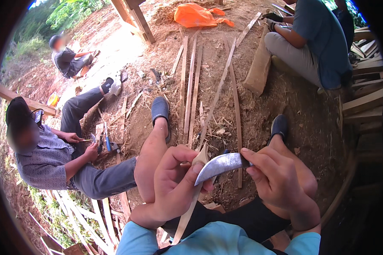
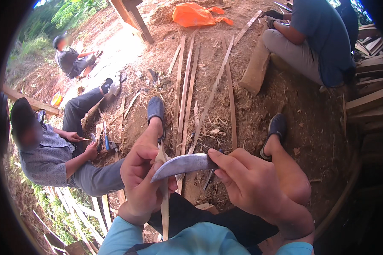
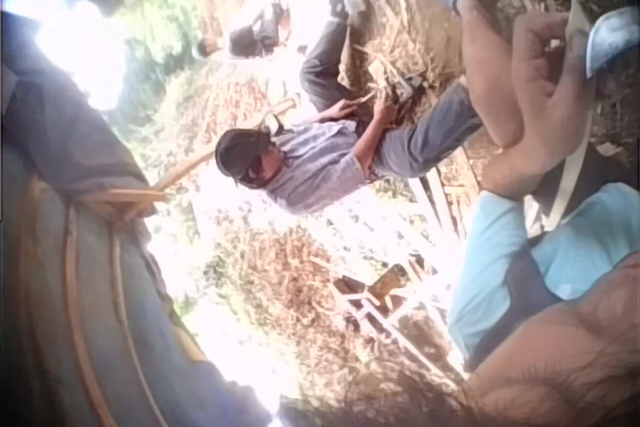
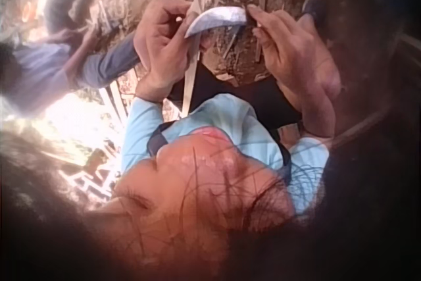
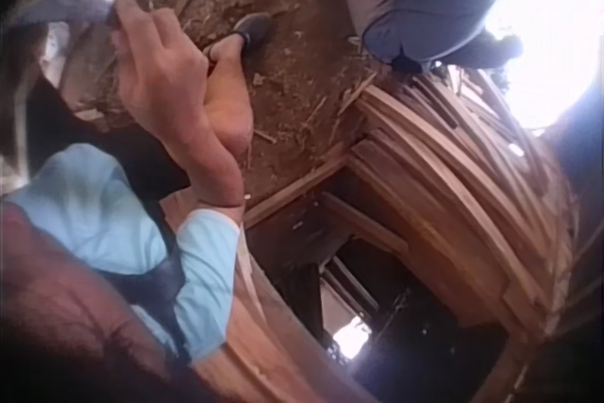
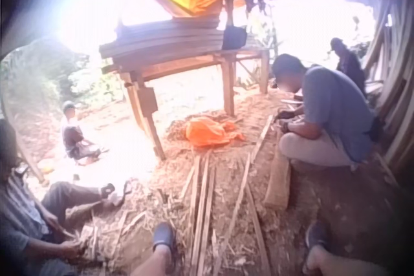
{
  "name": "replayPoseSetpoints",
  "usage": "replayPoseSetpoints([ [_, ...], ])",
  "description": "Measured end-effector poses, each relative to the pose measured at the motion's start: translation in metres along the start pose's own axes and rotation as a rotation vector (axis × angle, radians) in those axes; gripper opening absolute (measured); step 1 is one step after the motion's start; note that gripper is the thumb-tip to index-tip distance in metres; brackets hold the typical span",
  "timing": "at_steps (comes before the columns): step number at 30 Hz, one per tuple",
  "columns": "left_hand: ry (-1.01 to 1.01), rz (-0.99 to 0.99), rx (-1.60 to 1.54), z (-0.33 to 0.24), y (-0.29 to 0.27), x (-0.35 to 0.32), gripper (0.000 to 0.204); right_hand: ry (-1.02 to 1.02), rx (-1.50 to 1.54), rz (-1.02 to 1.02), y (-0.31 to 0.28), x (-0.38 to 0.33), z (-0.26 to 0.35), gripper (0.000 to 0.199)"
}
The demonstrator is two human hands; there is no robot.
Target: The person sits on the ground and uses a curved blade to shave thin strips from a long piece of wood. They hold the wood with one hand and pull the blade along its length to remove shavings. Other people are visible in the background performing similar tasks.
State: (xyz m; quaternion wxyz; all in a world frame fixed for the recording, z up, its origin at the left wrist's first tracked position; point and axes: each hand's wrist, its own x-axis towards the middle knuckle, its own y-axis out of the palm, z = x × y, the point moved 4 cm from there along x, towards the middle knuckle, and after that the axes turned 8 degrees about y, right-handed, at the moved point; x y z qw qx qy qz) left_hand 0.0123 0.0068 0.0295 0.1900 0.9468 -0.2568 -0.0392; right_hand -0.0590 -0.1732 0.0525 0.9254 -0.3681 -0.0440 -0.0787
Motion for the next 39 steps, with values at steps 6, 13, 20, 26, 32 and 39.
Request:
replayPoseSetpoints([
  [6,0.061,-0.018,0.059,0.004,0.002,0.003,0.017,0.01,-0.022,0.022,-0.002,0.0,-0.003,0.031],
  [13,0.126,0.01,0.083,0.004,0.005,0.004,0.018,0.027,-0.021,0.007,-0.003,-0.001,-0.004,0.029],
  [20,0.049,0.014,0.034,0.006,0.002,0.001,0.022,0.059,-0.014,0.022,-0.005,-0.001,-0.002,0.029],
  [26,0.051,0.092,-0.005,0.003,0.002,0.003,0.033,0.071,-0.013,0.02,-0.004,0.0,-0.002,0.029],
  [32,0.03,-0.045,0.087,0.0,0.01,0.006,0.035,0.083,0.015,-0.001,-0.004,0.001,-0.005,0.029],
  [39,-0.045,-0.101,0.143,-0.002,0.011,0.008,0.03,0.108,0.005,0.0,-0.003,0.001,-0.004,0.026],
])
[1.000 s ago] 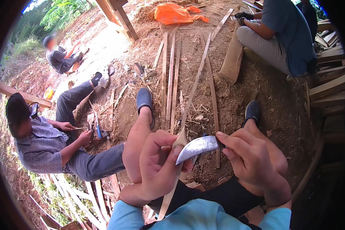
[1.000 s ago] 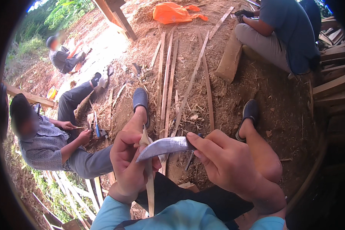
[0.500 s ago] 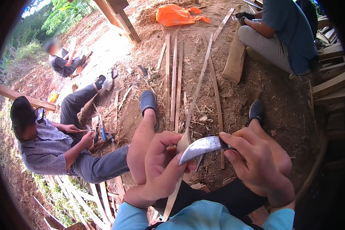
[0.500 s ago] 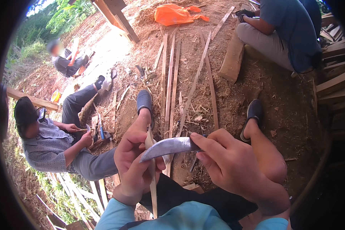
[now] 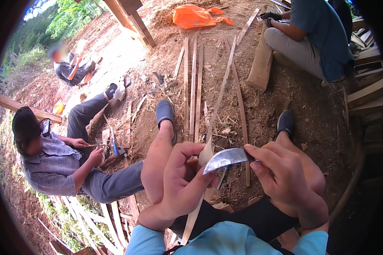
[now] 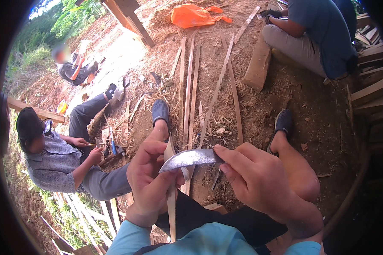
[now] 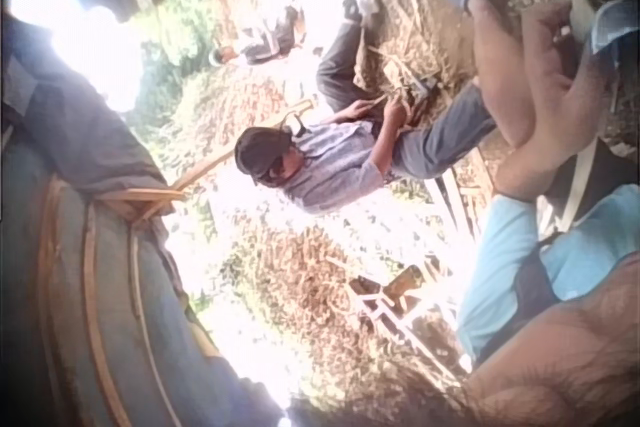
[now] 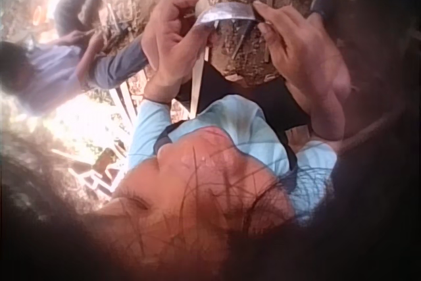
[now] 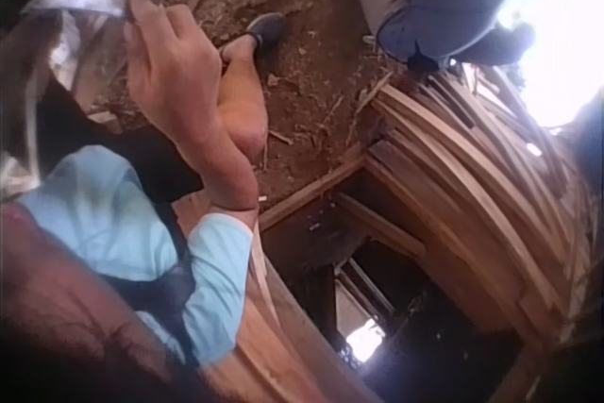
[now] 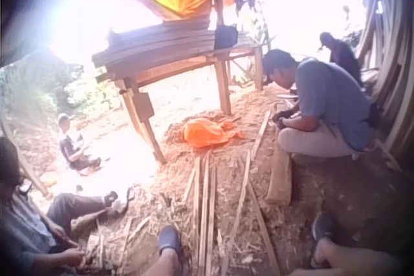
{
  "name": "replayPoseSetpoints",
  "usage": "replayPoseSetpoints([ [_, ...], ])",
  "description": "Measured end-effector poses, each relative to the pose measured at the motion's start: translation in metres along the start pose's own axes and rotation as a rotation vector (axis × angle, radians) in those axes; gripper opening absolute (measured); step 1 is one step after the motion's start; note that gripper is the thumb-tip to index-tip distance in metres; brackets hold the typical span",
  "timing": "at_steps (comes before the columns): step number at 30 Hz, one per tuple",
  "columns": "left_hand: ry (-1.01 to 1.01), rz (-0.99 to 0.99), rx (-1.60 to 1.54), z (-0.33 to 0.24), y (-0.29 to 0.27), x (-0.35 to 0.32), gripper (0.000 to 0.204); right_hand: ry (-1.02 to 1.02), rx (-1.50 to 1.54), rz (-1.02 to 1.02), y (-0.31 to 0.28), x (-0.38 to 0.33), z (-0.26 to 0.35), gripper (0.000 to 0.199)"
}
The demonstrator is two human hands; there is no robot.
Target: The person sits on the ground and uses a curved blade to shave thin strips from a long piece of wood. They hold the wood with one hand and pull the blade along its length to remove shavings. Other people are visible in the background performing similar tasks.
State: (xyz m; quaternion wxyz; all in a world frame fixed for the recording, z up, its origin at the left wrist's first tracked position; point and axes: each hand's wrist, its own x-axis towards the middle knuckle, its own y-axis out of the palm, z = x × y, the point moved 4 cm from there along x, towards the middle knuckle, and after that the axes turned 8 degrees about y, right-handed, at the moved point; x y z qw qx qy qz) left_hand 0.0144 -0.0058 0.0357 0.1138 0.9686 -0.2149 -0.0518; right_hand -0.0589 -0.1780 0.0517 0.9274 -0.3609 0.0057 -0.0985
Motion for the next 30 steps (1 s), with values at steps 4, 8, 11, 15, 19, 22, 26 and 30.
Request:
replayPoseSetpoints([
  [4,-0.123,0.202,-0.092,0.005,-0.005,0.003,0.03,-0.009,-0.003,0.0,-0.001,0.0,-0.001,0.026],
  [8,-0.282,0.285,-0.288,0.007,-0.007,0.005,0.027,-0.012,-0.004,0.011,0.001,0.0,-0.002,0.026],
  [11,-0.271,0.267,-0.308,0.006,-0.011,0.003,0.028,0.001,0.015,0.011,0.002,-0.001,-0.001,0.026],
  [15,-0.168,0.272,-0.226,0.009,-0.018,0.001,0.032,-0.034,0.015,0.024,0.003,-0.001,0.002,0.027],
  [19,-0.196,0.261,-0.269,0.002,-0.014,0.001,0.043,-0.053,0.017,0.021,0.003,0.0,0.004,0.028],
  [22,-0.186,0.338,-0.447,0.006,-0.014,0.003,0.056,-0.071,0.034,0.02,0.003,-0.001,0.007,0.029],
  [26,-0.098,0.285,-0.395,0.004,-0.012,0.008,0.06,-0.094,0.065,0.001,0.004,-0.001,0.007,0.03],
  [30,-0.154,0.328,-0.448,0.005,-0.015,0.006,0.058,-0.108,0.05,-0.023,0.003,0.0,0.007,0.03],
])
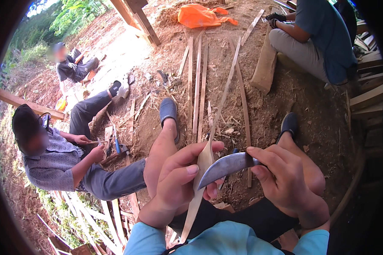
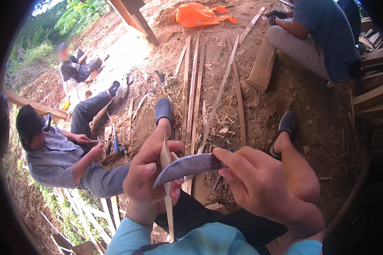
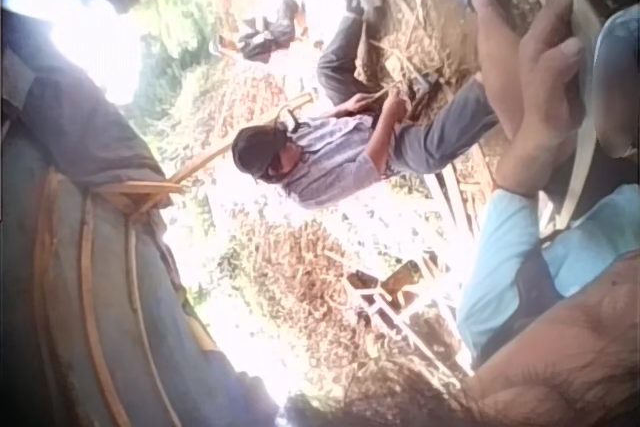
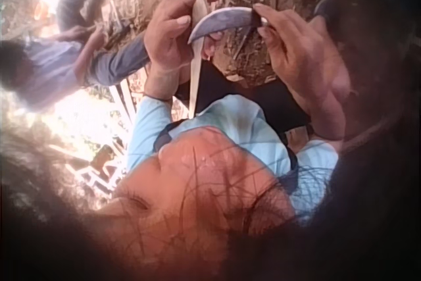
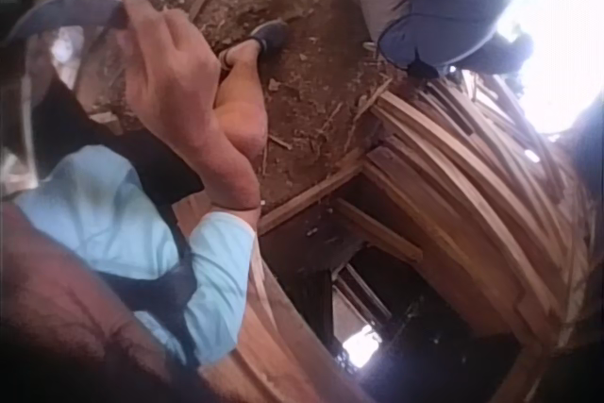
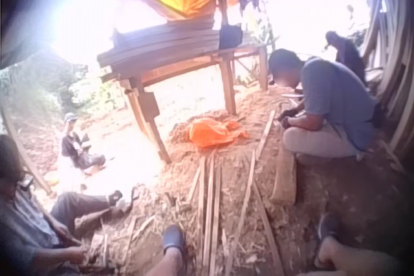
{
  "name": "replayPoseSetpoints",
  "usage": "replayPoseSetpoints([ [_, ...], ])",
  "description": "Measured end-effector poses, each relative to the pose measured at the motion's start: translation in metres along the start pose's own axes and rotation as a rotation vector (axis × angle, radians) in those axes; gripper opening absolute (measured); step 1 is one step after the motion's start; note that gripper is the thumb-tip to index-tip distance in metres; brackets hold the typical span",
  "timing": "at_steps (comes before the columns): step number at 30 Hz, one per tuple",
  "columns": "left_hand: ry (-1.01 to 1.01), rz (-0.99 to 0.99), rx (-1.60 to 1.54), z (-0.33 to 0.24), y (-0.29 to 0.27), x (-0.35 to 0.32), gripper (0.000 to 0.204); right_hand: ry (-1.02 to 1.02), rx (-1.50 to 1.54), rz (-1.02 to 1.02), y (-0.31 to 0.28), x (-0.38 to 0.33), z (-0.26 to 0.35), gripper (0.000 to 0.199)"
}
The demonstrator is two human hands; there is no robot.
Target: The person sits on the ground and uses a curved blade to shave thin strips from a long piece of wood. They hold the wood with one hand and pull the blade along its length to remove shavings. Other people are visible in the background performing similar tasks.
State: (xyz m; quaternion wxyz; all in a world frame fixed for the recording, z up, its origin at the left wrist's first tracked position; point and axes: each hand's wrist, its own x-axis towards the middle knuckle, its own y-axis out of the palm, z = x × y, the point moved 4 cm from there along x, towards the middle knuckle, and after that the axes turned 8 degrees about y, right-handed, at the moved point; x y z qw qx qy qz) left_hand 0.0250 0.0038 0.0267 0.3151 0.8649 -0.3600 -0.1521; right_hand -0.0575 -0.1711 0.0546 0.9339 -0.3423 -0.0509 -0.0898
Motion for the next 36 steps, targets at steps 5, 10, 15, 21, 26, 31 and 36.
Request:
replayPoseSetpoints([
  [5,-0.036,-0.075,0.017,0.001,-0.001,-0.003,0.042,-0.003,0.001,-0.004,0.002,-0.002,0.0,0.032],
  [10,-0.045,-0.119,0.017,0.0,-0.004,-0.006,0.032,-0.029,0.008,-0.006,0.006,-0.002,0.001,0.027],
  [15,-0.021,-0.101,0.038,-0.001,-0.004,-0.008,0.028,-0.035,0.019,-0.007,0.008,-0.003,0.002,0.031],
  [21,0.018,-0.088,0.083,0.0,-0.005,-0.007,0.026,-0.049,0.02,-0.06,0.008,-0.004,-0.001,0.04],
  [26,0.024,-0.113,0.089,0.001,-0.002,-0.008,0.023,-0.047,-0.001,-0.043,0.009,-0.002,-0.002,0.042],
  [31,0.036,-0.121,0.151,0.004,0.002,-0.01,0.024,-0.066,-0.037,-0.034,0.007,-0.003,-0.003,0.044],
  [36,0.13,-0.088,0.384,0.007,0.019,-0.019,0.027,-0.138,-0.11,-0.131,-0.002,0.001,-0.002,0.044],
])
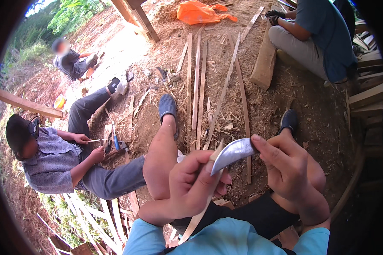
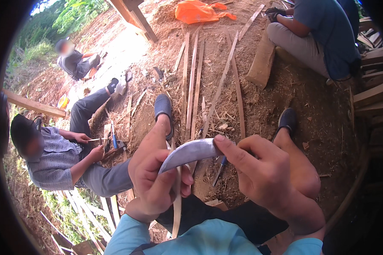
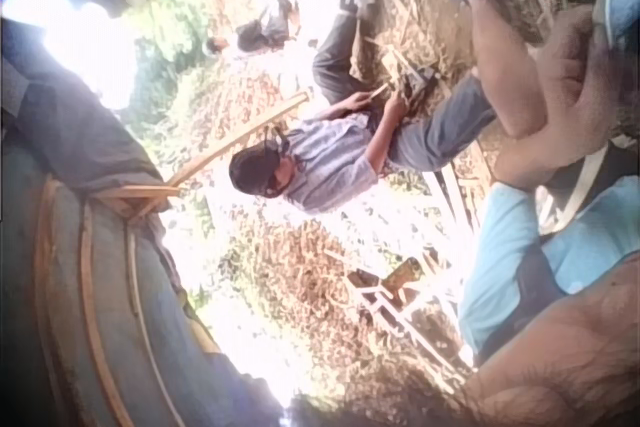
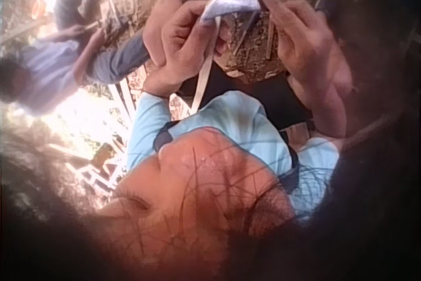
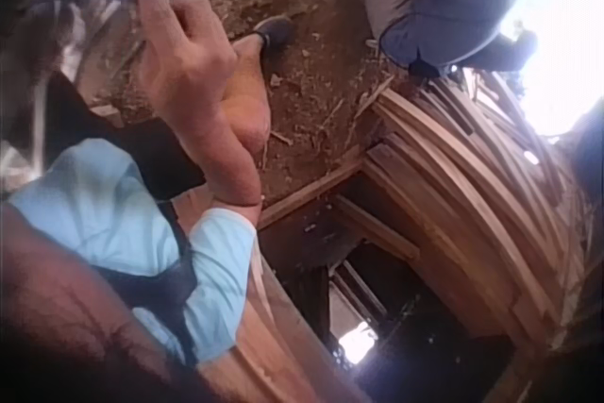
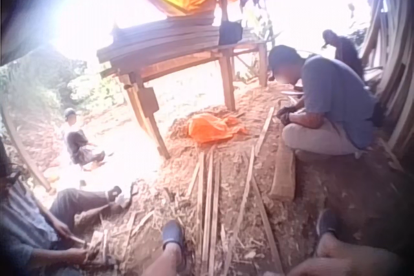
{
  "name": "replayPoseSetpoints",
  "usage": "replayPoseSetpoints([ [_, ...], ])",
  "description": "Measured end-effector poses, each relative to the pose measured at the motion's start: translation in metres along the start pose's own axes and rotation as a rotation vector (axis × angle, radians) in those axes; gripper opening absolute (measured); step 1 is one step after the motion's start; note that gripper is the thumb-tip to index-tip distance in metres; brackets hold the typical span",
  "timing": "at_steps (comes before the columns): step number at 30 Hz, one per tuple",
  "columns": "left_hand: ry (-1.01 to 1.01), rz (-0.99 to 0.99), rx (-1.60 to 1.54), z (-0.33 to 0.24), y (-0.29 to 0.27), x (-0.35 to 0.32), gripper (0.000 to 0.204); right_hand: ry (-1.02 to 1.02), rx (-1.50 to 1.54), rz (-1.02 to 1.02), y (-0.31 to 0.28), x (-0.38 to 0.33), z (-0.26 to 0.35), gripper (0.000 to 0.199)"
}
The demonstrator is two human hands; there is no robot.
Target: The person sits on the ground and uses a curved blade to shave thin strips from a long piece of wood. They hold the wood with one hand and pull the blade along its length to remove shavings. Other people are visible in the background performing similar tasks.
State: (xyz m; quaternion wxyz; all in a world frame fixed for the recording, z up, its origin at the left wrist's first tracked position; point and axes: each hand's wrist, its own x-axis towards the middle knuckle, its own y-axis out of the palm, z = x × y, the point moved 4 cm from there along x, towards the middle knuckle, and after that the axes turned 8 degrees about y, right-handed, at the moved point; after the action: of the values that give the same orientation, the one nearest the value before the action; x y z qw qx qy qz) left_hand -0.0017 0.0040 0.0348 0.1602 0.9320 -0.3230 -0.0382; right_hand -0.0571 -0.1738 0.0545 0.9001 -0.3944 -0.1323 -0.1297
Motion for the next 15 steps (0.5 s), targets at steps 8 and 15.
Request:
replayPoseSetpoints([
  [8,0.003,0.007,-0.02,0.0003,0.0031,0.0,0.028,0.017,0.119,-0.038,0.0019,0.0006,-0.0051,0.042],
  [15,-0.062,0.007,-0.022,0.0046,0.005,-0.0024,0.027,0.004,0.051,-0.023,0.0,0.0032,-0.0078,0.04],
])
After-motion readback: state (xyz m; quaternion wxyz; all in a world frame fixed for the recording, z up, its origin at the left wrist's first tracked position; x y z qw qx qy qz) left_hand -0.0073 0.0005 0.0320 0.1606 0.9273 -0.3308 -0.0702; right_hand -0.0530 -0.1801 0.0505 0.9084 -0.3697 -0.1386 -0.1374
